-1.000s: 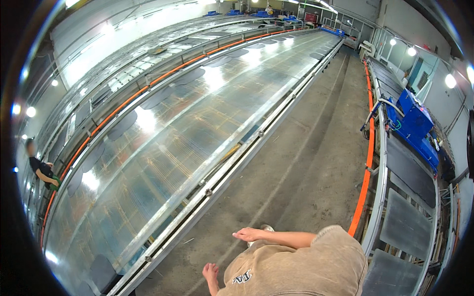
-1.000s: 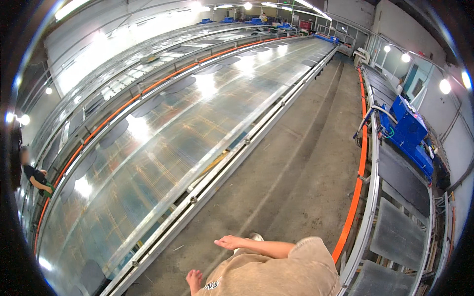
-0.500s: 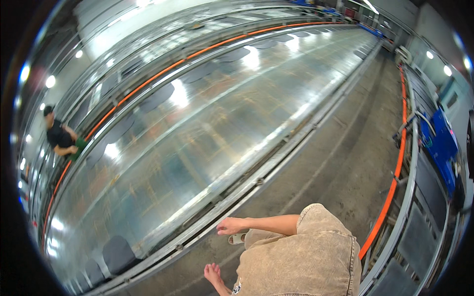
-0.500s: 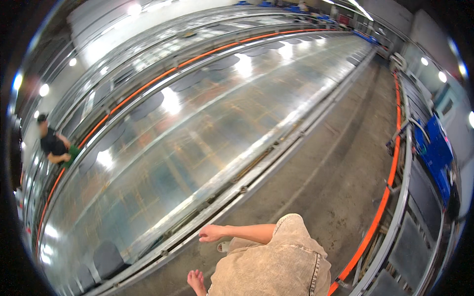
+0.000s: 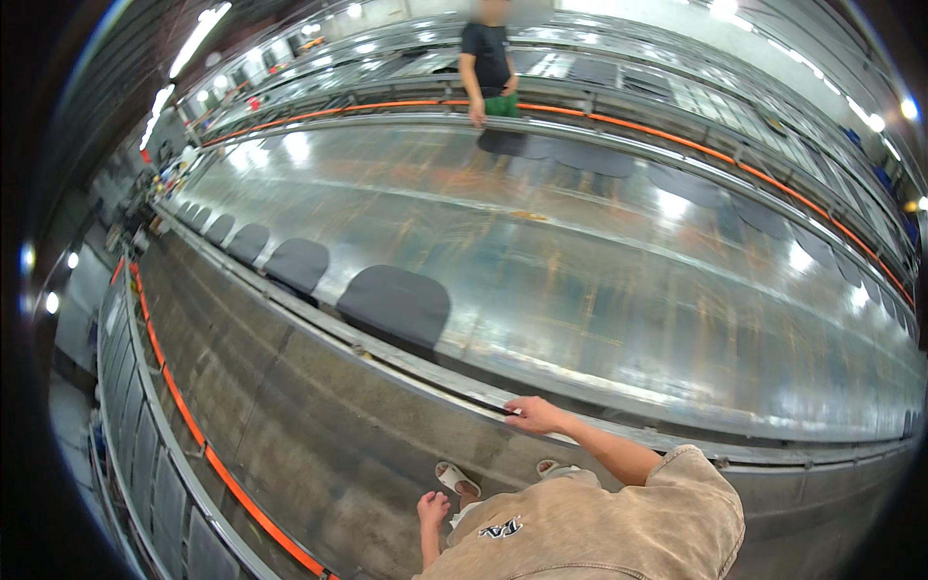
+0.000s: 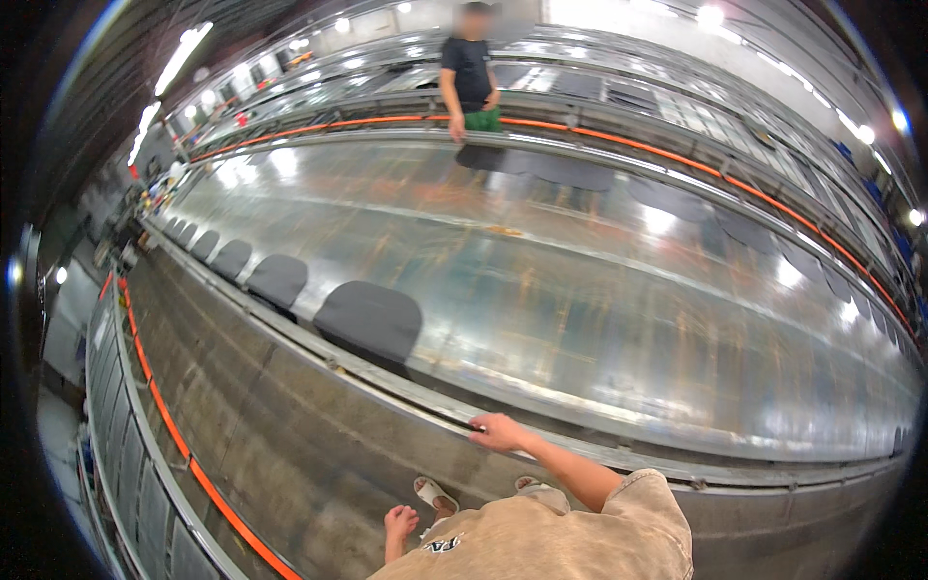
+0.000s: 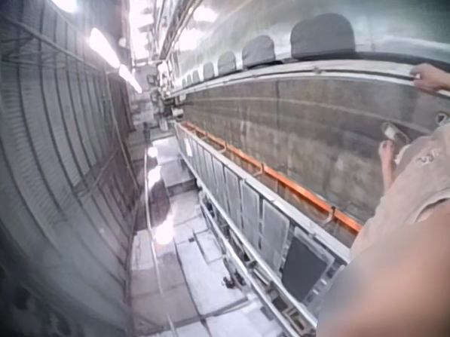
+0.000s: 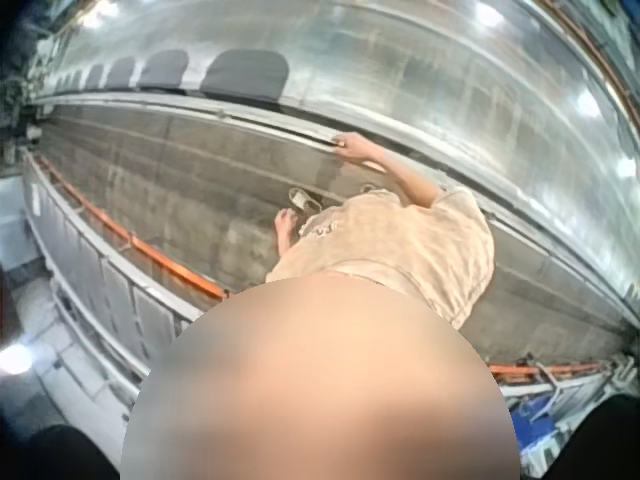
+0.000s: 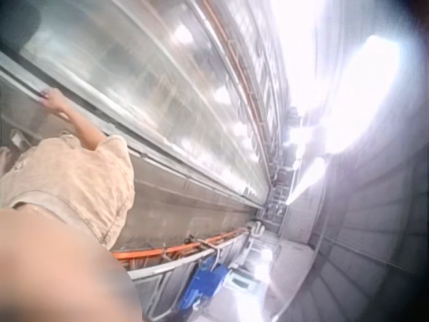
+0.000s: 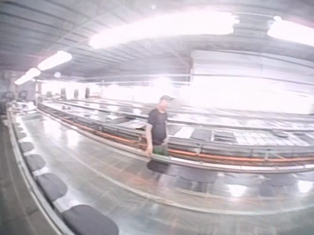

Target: The person picks up a black seat cushion from a conveyor belt, wipes it with a cloth, and places it back on the belt. The person then picks up a large black mat, unfolds it, and places it on the conveyor belt. The person continues to handle and arrange seat cushions on the conveyor belt.

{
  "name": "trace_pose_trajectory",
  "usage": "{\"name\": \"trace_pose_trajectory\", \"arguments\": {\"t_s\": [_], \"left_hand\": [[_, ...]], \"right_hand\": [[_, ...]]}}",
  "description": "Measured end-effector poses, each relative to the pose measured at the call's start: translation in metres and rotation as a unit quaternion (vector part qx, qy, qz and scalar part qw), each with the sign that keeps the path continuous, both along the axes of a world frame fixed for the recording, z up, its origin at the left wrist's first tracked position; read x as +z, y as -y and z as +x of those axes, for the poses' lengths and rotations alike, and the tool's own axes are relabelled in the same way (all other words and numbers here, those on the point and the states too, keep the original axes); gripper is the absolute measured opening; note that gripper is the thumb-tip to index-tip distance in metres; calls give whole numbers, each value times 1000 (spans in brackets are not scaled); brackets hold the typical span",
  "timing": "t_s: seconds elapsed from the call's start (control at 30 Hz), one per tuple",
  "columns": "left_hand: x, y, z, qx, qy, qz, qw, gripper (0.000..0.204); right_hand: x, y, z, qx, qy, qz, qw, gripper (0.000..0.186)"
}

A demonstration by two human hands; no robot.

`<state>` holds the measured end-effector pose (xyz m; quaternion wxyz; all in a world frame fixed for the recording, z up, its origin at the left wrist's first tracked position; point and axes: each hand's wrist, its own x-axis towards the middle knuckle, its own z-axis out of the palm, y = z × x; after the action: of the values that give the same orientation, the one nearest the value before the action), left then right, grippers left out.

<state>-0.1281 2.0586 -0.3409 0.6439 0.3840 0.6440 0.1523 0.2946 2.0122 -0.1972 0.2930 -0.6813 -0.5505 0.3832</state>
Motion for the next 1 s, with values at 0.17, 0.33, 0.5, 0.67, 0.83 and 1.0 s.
{"name": "trace_pose_trajectory", "arguments": {"t_s": [0.17,0.33,0.5,0.67,0.83,1.0], "left_hand": [[1,-98,-95,-3,-55,4,998,43],[20,-244,-141,8,-43,120,992,30],[54,-417,-96,-45,30,227,972,20],[70,-580,10,-140,47,306,940,39],[55,-685,110,-121,131,143,973,44],[34,-741,154,40,178,22,983,65]], "right_hand": [[-8,-116,-38,-130,-56,32,989,49],[-59,-198,-84,-408,-360,-34,838,47],[-78,-254,-109,-508,-458,-12,730,42],[-87,-328,-117,-621,-408,-21,669,46],[-114,-378,-106,-703,-462,9,541,54],[-131,-396,-102,-711,-448,0,541,40]]}}
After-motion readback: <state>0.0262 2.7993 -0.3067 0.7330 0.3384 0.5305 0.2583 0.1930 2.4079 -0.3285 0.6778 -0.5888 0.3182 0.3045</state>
